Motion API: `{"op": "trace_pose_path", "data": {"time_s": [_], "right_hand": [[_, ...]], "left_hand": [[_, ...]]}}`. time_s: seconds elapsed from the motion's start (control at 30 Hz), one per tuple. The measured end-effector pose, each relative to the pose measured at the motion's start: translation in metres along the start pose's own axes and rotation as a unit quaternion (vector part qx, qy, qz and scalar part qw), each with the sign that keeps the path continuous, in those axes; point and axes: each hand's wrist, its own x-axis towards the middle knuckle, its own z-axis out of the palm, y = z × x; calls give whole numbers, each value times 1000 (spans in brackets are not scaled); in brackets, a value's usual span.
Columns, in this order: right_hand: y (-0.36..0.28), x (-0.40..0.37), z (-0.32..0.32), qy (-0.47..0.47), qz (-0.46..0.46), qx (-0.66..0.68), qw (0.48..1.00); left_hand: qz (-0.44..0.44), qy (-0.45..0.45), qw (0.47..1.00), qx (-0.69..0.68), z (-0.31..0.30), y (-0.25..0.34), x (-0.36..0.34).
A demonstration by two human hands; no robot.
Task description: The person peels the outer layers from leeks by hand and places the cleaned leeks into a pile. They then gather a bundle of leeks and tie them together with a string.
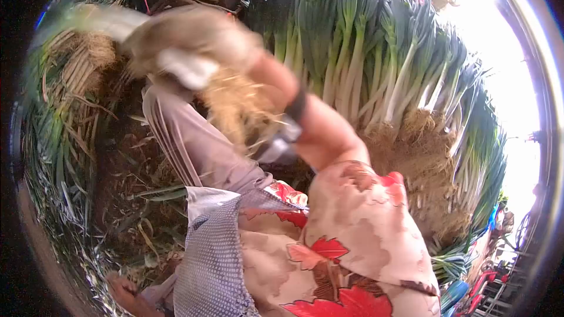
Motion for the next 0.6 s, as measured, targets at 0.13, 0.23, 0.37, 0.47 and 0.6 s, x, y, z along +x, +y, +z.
{"op": "trace_pose_path", "data": {"time_s": [0.13,0.23,0.37,0.47,0.6], "right_hand": [[-44,-47,-90,190,141,-247,940],[-48,-100,-157,162,93,-644,742],[-9,-202,-238,282,397,-692,534],[21,-235,-228,281,424,-658,555],[94,-261,-173,19,460,-632,624]], "left_hand": [[59,-123,990,32,8,9,25],[99,-198,975,33,14,26,21],[116,-165,979,45,33,59,-16],[67,-182,973,122,20,53,-7],[69,-197,968,139,24,58,-15]]}}
